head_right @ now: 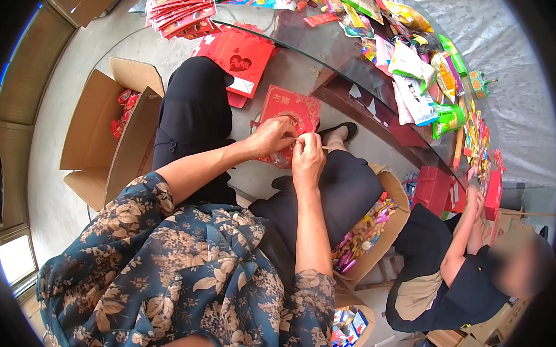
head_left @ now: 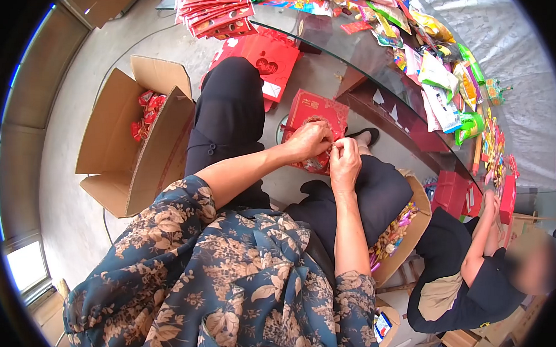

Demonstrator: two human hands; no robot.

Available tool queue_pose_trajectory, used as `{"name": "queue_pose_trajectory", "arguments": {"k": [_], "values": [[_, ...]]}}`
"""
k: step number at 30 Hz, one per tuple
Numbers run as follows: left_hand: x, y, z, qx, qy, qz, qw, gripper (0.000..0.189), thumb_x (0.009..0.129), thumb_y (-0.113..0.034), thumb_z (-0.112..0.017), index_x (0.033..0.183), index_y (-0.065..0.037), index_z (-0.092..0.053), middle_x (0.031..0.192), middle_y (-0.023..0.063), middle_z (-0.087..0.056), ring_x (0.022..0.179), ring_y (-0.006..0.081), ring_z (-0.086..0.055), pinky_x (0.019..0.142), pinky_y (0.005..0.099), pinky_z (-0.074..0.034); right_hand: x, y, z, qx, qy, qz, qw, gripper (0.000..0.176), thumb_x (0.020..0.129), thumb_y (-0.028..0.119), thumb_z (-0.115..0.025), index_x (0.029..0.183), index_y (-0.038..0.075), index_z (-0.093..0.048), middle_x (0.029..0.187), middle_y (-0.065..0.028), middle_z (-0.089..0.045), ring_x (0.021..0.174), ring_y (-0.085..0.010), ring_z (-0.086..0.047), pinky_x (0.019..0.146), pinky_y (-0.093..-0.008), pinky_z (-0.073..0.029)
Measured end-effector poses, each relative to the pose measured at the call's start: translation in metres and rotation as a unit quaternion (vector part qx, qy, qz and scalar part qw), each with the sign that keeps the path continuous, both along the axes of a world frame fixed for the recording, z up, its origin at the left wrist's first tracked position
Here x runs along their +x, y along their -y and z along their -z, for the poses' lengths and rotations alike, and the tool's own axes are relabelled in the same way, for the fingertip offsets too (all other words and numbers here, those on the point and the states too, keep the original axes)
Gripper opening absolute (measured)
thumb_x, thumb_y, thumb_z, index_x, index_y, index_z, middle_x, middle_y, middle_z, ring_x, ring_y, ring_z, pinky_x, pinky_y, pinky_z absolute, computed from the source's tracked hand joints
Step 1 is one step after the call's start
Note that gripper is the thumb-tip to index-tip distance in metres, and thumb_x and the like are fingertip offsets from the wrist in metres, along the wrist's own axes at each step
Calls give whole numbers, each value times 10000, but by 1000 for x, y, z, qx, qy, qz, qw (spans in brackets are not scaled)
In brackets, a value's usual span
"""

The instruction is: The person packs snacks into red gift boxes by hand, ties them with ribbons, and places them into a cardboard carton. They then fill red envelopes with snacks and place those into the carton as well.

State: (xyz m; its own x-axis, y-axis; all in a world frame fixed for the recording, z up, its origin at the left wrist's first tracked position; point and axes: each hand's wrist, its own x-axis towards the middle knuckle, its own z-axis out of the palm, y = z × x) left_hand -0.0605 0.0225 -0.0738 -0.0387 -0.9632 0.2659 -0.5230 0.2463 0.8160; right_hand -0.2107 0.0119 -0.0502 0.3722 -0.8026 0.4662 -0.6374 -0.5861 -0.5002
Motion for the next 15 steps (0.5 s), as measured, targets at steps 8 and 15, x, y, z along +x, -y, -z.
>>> {"name": "queue_pose_trajectory", "arguments": {"k": [8,15], "values": [[4,6,7,121,-100,-9,987,155,760,-145,-669,800,4,-688,683,122,-638,645,265,-621,643,381,-501,7,1,5,-26,28,-6,999,171,768,-46,-609,858,58,-507,877,-125,-548,769,-346,-590,668,-440,-477],[12,7,-4,355,-405,8,842,146,875,-180,-686,841,-39,-673,665,-6,-588,525,52,-448,446,220,-330,7,0,1,-19,63,-33,997,177,757,-60,-625,854,48,-525,902,-116,-557,783,-323,-598,675,-421,-487]]}}
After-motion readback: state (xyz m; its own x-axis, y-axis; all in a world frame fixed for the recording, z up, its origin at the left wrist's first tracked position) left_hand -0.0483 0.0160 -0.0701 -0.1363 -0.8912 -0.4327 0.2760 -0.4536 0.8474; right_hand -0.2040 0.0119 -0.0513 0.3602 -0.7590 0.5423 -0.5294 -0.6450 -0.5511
